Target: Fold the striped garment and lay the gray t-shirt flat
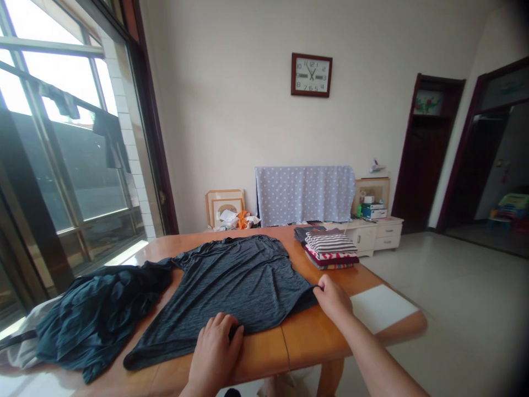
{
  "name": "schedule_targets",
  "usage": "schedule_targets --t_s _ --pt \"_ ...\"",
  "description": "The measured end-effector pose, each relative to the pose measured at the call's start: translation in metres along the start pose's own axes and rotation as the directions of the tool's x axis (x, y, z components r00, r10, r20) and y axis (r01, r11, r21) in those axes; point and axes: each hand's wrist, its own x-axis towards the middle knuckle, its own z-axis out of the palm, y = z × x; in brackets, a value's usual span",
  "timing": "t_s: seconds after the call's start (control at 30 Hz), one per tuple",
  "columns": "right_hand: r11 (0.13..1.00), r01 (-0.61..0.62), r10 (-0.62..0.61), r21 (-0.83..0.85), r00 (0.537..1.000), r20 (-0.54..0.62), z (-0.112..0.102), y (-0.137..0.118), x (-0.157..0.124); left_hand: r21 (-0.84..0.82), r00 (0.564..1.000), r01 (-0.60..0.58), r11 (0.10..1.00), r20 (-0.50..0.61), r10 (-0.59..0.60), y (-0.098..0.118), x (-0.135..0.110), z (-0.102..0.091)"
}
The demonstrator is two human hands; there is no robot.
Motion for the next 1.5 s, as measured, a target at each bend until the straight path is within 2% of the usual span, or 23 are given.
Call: schedule_targets --t_s 0.1,0.17,0.3,0.43,0.6,0.7,0.8,0.93,1.1,1.2,1.27,1.37,1.5 --pt "0.986 -0.158 0.161 0.046 0.984 -0.071 -0.006 0.011 -0.003 0.011 1.0 0.006 1.0 0.007 -0.006 0.001 0.0 0.0" --pt "0.976 -0.207 0.21 0.066 0.976 -0.058 -0.006 0.018 -0.005 0.024 1.0 0.002 1.0 -0.001 -0.002 0.001 0.0 0.001" --pt "0.975 -0.197 0.198 0.104 0.98 0.001 -0.003 0.023 -0.006 0.041 1.0 -0.002 0.999 -0.019 0.003 -0.001 0.0 0.005" --pt "0.969 -0.159 0.161 0.191 0.987 0.006 0.003 0.021 -0.004 0.05 0.998 0.021 0.999 -0.058 -0.018 -0.002 -0.001 0.006" --pt "0.951 -0.17 0.173 0.259 0.985 0.01 0.008 0.023 -0.002 0.192 0.98 0.125 0.973 -0.177 -0.091 0.004 -0.004 0.002" --pt "0.944 -0.191 0.197 0.268 0.98 0.003 0.007 0.027 -0.001 0.248 0.979 0.166 0.954 -0.16 -0.128 0.009 -0.003 0.001" --pt "0.946 -0.21 0.216 0.246 0.976 0.004 0.003 0.031 -0.001 0.215 0.991 0.122 0.969 -0.075 -0.109 0.014 -0.004 0.003" --pt "0.947 -0.225 0.229 0.23 0.973 0.012 0.002 0.032 -0.007 0.141 0.998 -0.026 0.99 -0.055 0.034 0.023 -0.009 0.006" --pt "0.956 -0.1 0.127 0.275 0.989 -0.079 0.004 0.016 -0.032 0.082 0.993 -0.09 0.993 -0.066 0.095 0.03 -0.016 0.004" --pt "0.953 0.055 -0.045 0.298 0.998 -0.042 0.002 -0.008 -0.053 0.083 0.995 -0.077 0.994 -0.056 0.082 0.031 -0.017 0.003" --pt "0.942 0.18 -0.202 0.282 0.978 0.049 -0.001 -0.027 -0.066 0.082 0.996 -0.062 0.995 -0.053 0.066 0.031 -0.016 0.002" --pt "0.909 0.351 -0.386 0.225 0.913 0.134 -0.004 -0.05 -0.078 0.068 0.999 -0.032 0.997 -0.039 0.034 0.03 -0.013 0.003" --pt "0.892 0.423 -0.449 0.16 0.87 0.202 0.003 -0.061 -0.077 0.031 1.0 0.015 0.999 -0.001 -0.015 0.03 -0.008 0.006"
